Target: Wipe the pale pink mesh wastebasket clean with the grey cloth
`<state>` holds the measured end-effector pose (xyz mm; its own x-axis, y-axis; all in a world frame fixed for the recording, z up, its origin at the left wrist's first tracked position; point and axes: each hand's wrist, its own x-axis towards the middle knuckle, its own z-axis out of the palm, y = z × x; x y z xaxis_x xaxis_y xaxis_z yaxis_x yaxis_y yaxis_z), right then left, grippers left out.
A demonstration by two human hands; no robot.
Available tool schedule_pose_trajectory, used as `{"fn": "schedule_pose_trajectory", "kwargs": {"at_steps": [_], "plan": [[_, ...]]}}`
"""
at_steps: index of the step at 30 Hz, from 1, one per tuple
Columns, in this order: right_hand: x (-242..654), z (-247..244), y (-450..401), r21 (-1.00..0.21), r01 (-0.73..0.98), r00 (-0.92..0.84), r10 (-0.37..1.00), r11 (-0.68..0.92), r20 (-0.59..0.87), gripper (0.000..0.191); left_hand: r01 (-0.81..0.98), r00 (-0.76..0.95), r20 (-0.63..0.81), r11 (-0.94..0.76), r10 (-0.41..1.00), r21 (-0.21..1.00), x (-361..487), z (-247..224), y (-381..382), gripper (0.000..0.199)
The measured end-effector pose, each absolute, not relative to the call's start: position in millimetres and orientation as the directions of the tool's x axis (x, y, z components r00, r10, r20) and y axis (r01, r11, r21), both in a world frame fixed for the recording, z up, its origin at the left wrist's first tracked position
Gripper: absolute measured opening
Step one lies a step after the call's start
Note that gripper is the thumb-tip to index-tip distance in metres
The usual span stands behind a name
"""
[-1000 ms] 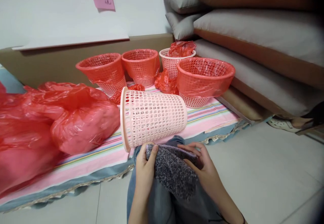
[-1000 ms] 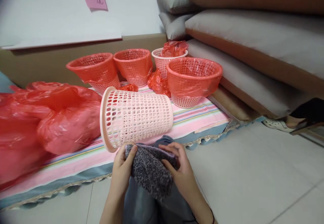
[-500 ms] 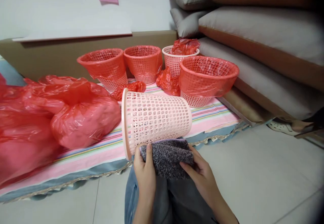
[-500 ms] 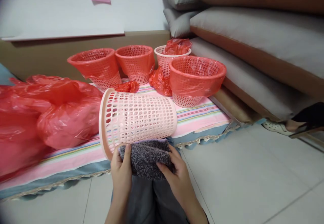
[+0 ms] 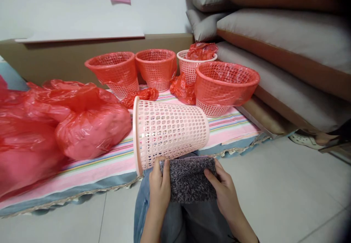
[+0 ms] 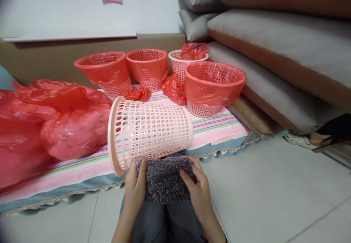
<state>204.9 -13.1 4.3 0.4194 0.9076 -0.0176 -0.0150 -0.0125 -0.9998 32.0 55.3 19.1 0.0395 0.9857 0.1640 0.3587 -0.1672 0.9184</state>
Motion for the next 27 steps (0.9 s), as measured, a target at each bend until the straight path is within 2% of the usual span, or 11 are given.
{"fn": "schedule_pose_trajectory", "kwargs": {"at_steps": [3,6,10,14,15,18,23,27], "plan": [[211.2,2.1,-14.6,-1.000,0.007,0.492,0.871,-0.004,0.000,0.033,0.303,0.122,0.146,-0.176,0.982,0.936,27.4,18.8,53.3,0.026],[224.7,9.1,-18.8,-0.996,0.094,0.498,0.866,0.004,0.051,0.026,0.269,0.298,0.088,-0.172,0.951,0.947,19.1,21.4,52.0,0.023],[232.9,28.4,-22.5,-0.973,0.232,0.322,0.944,0.002,0.079,0.014,0.281,0.532,0.006,-0.183,0.847,0.942,14.0,31.9,47.3,0.022],[218.6,39.7,-21.2,-0.973,0.232,0.162,0.986,0.001,0.040,0.032,0.183,0.619,0.032,-0.184,0.785,0.966,28.1,37.6,37.6,0.050],[214.3,40.6,-20.7,-0.974,0.224,0.146,0.988,0.016,0.050,0.037,0.173,0.617,0.025,-0.167,0.786,0.971,33.3,36.6,35.3,0.050],[207.3,41.3,-20.5,-0.982,0.184,0.130,0.989,0.046,0.071,0.043,0.199,0.521,-0.028,-0.090,0.853,0.976,45.3,29.5,31.7,0.033],[216.6,38.6,-22.7,-0.995,-0.059,0.194,0.979,0.081,0.068,0.026,0.091,0.232,-0.099,0.080,0.968,0.993,42.2,20.1,34.8,0.041],[223.5,34.5,-23.6,-0.985,-0.090,0.177,0.975,0.149,0.132,0.019,0.062,0.112,-0.116,0.110,0.987,0.992,35.1,19.4,36.6,0.050]]}}
